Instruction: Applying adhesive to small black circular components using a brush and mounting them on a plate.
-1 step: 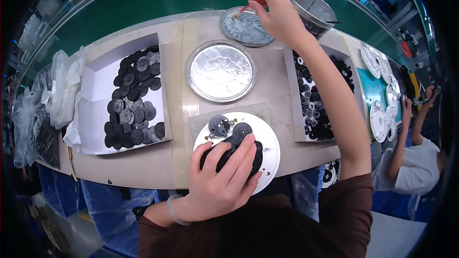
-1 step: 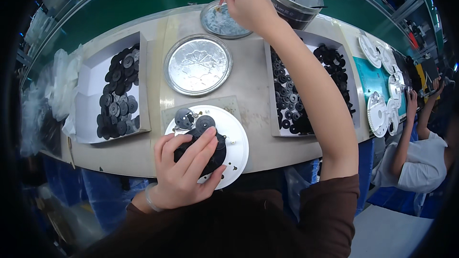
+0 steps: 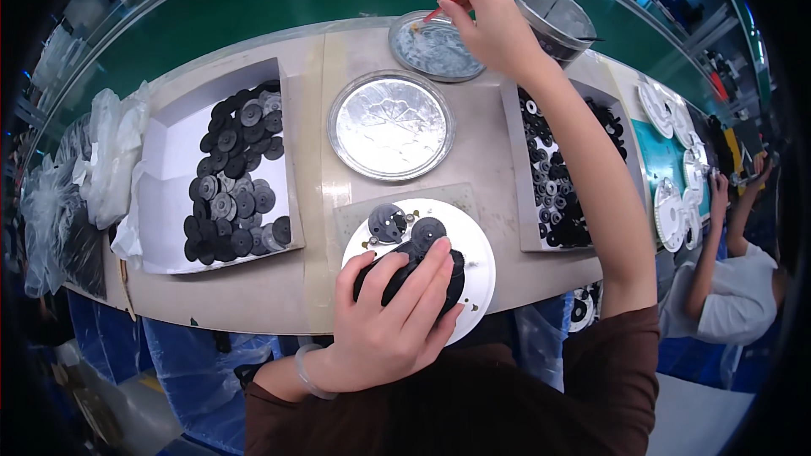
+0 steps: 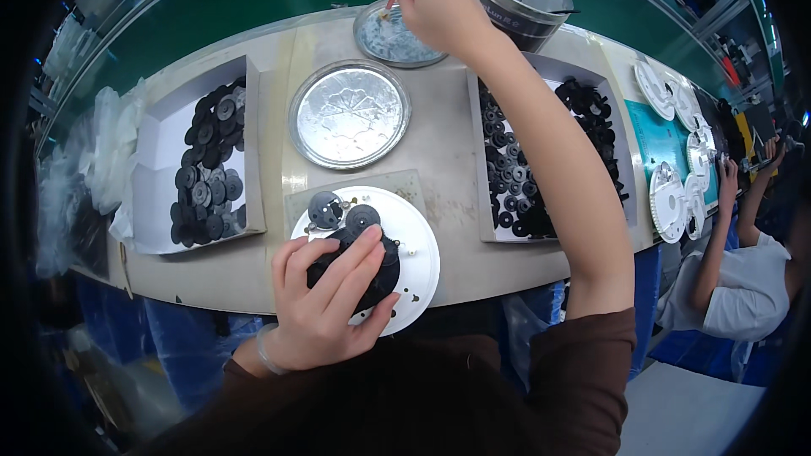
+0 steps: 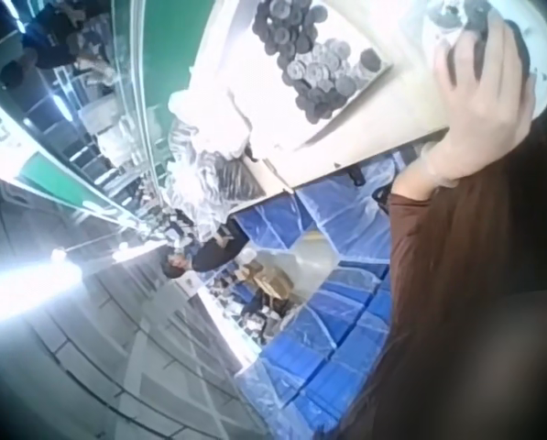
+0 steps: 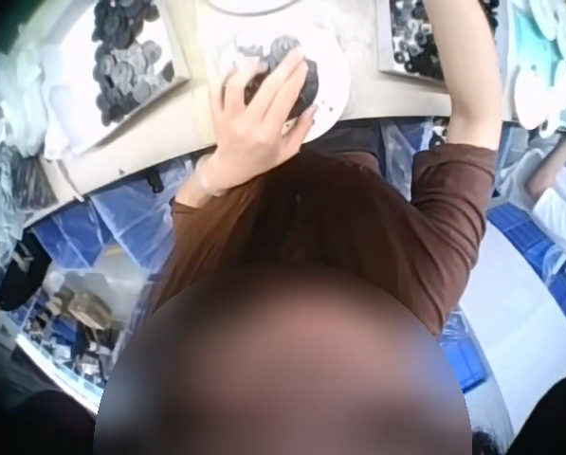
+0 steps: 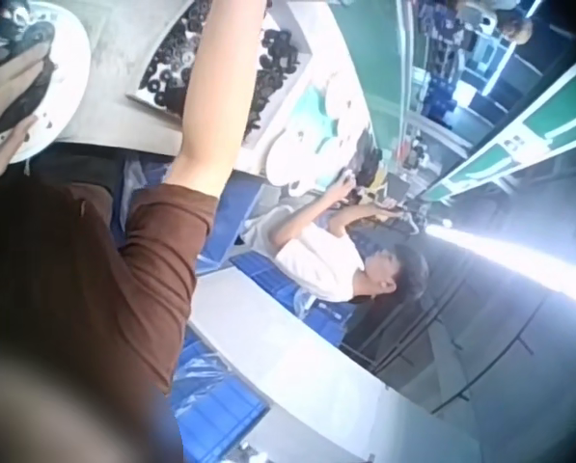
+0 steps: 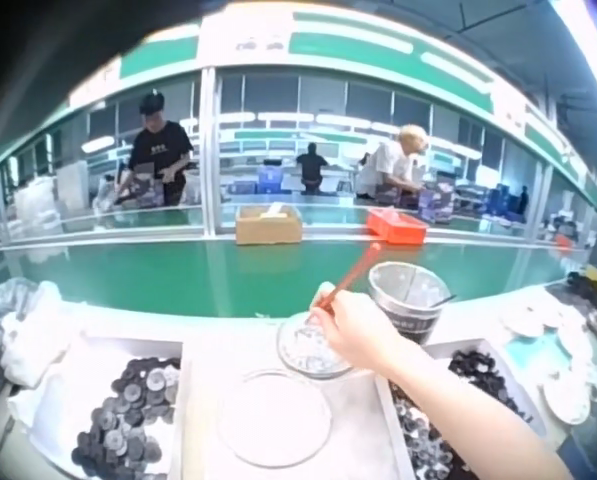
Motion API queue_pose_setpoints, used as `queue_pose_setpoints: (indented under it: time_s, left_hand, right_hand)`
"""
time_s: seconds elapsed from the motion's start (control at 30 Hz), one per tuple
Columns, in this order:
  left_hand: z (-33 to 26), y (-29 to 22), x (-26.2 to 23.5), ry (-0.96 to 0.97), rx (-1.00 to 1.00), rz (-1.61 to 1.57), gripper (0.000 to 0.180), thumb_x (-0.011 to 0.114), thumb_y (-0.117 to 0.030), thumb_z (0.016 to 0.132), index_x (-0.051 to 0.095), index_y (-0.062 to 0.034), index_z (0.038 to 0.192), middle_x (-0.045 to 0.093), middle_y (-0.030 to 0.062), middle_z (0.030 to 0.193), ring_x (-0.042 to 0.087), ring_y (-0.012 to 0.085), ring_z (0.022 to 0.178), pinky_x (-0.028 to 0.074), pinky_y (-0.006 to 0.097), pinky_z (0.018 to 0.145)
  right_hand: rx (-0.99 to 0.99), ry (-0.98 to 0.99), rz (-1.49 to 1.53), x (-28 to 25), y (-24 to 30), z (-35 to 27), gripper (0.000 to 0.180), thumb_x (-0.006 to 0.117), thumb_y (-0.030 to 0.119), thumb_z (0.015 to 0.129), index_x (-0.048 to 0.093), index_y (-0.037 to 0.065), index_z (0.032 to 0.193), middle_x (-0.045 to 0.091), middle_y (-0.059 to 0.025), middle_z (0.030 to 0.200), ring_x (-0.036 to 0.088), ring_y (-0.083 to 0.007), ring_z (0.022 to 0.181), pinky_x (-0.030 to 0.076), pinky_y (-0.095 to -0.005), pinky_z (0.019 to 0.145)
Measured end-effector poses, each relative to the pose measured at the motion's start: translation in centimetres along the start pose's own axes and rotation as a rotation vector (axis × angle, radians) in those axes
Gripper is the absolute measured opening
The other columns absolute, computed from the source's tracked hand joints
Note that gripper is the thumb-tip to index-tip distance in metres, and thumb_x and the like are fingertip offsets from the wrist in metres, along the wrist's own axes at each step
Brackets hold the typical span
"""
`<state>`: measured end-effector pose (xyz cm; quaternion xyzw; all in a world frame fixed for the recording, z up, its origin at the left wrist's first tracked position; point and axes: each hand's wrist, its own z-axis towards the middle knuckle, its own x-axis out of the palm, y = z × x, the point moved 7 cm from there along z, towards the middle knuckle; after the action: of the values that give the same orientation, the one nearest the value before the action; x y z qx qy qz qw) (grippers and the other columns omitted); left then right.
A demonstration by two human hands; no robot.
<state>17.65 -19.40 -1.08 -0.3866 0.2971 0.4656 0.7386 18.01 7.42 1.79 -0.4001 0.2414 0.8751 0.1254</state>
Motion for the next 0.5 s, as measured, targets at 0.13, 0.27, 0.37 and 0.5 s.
queue_pose_setpoints:
  time_s: [0.13,0.27,0.37,0.5]
  left_hand:
    - [0.0,0.1,0.0,0.003,-0.005,0.008,0.039,0.066,-0.021,0.06,0.059,-0.0041,0.095,0.058,0.0046,0.106,0.045,0.0209,0.084,0.033,0.035,0.079]
    - [0.1,0.1,0.0,-0.002,-0.009,0.002,0.039,0.066,-0.021,0.06,0.059,-0.0041,0.095,0.058,0.0045,0.105,0.045,0.0207,0.084,0.033,0.035,0.079]
    - [0.0,0.2,0.0,-0.005,-0.015,0.003,0.039,0.066,-0.021,0.06,0.059,-0.0039,0.094,0.058,0.0046,0.105,0.045,0.0206,0.084,0.033,0.035,0.079]
    - [0.2,0.0,0.0,-0.006,-0.005,-0.008,0.039,0.066,-0.02,0.059,0.059,-0.0038,0.094,0.058,0.0048,0.105,0.045,0.0206,0.084,0.034,0.035,0.079]
  right_hand:
    - [0.121,0.098,0.046,-0.6,-0.1,0.4,0.015,0.049,0.016,0.084,0.054,0.002,0.086,0.059,-0.0087,0.07,0.057,-0.0158,0.064,0.044,-0.0264,0.062]
    - [0.219,0.135,0.191,-1.4,-0.6,0.5,0.017,0.049,0.018,0.085,0.054,0.002,0.086,0.059,-0.007,0.069,0.056,-0.0125,0.063,0.046,-0.0236,0.057]
    - [0.212,-0.023,0.194,-3.5,0.2,0.6,0.013,0.05,0.013,0.081,0.052,-0.001,0.08,0.058,-0.0159,0.072,0.058,-0.0274,0.072,0.044,-0.0333,0.066]
    - [0.128,-0.112,0.113,-2.6,-2.2,-0.1,0.014,0.048,0.014,0.083,0.052,0.0,0.082,0.057,-0.0112,0.069,0.056,-0.0186,0.064,0.045,-0.0268,0.056]
